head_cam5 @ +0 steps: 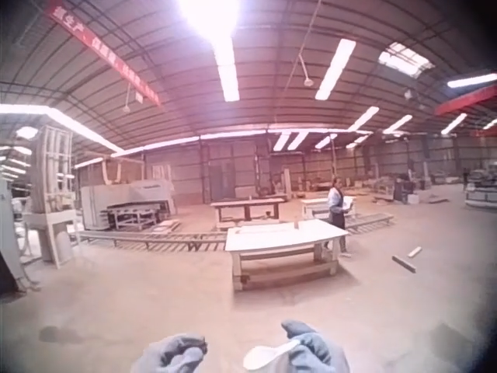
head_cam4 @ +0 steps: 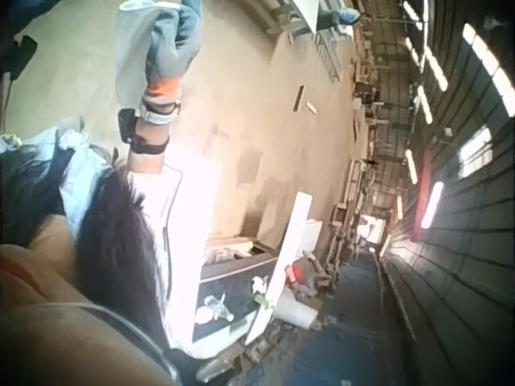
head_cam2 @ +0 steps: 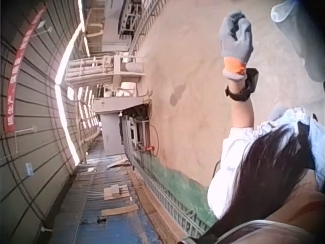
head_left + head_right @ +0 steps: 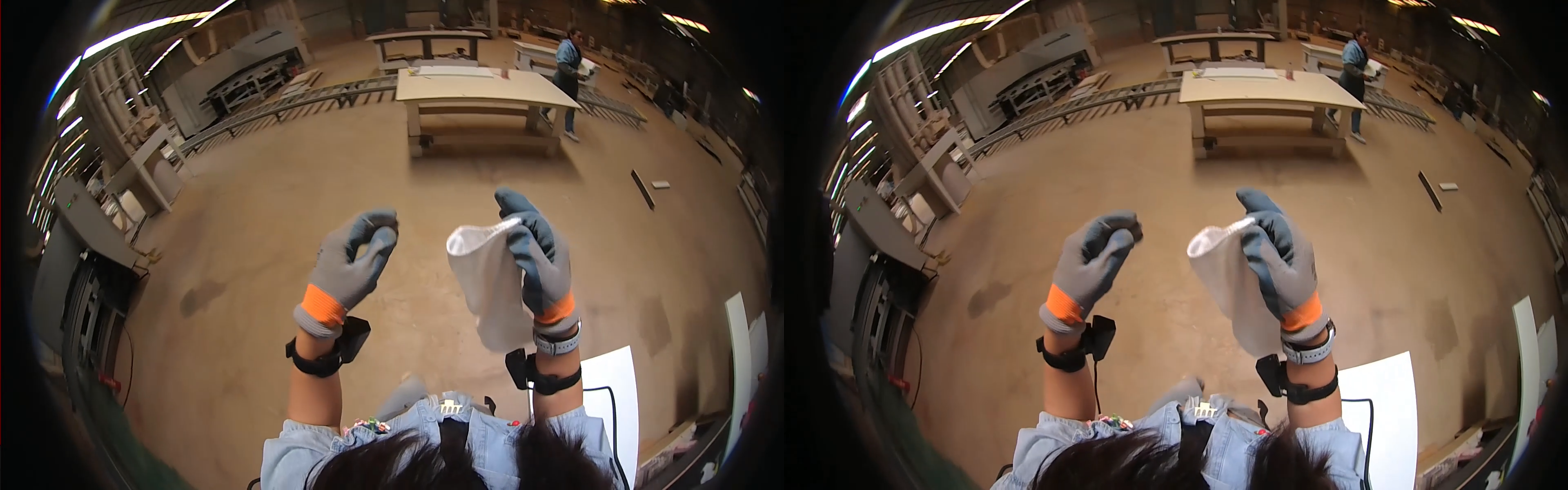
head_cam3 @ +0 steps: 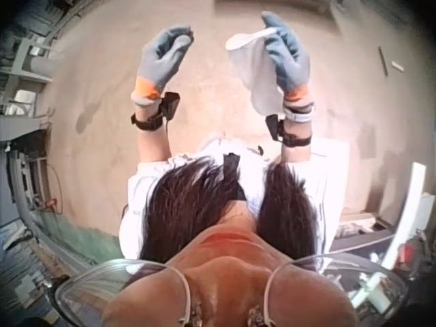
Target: Cleaning a large white furniture board with a rag and cleaning liquid in a workshop environment.
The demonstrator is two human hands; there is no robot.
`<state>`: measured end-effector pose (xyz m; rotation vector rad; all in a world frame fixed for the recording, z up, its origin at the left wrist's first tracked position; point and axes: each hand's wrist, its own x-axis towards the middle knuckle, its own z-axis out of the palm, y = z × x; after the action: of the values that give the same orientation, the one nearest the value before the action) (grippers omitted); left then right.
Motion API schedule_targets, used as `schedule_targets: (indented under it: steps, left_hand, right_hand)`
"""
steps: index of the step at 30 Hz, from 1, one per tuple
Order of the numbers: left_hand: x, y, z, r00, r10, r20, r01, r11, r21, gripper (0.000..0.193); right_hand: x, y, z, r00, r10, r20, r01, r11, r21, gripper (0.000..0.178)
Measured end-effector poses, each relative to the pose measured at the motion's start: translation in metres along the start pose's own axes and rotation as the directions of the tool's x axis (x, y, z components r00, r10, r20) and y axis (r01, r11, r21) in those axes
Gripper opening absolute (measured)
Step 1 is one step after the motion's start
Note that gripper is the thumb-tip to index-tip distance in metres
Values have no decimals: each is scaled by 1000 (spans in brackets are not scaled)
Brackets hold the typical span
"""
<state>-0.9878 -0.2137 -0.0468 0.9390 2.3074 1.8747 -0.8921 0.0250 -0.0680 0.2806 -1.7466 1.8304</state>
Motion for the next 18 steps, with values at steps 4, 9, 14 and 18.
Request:
schedule_targets:
  steps: [4, 9, 14, 18]
  left_hand:
    - [45, -24, 24, 945, 189, 269, -226, 967, 116, 79]
    - [141, -68, 111, 822, 289, 491, -142, 938, -315, 111]
    - [205, -48, 180, 707, 160, 688, 184, 898, -399, 55]
    - [227, -30, 233, 615, 313, 724, 97, 881, -463, 37]
  right_hand:
    - [23, 16, -12, 995, 12, -94, -11, 1000, 11, 25]
    - [47, 26, -53, 972, 0, -234, -7, 1000, -26, 30]
    - [24, 24, -108, 867, 20, -497, -45, 998, -39, 40]
    - [12, 19, -135, 701, -6, -713, -150, 976, -156, 35]
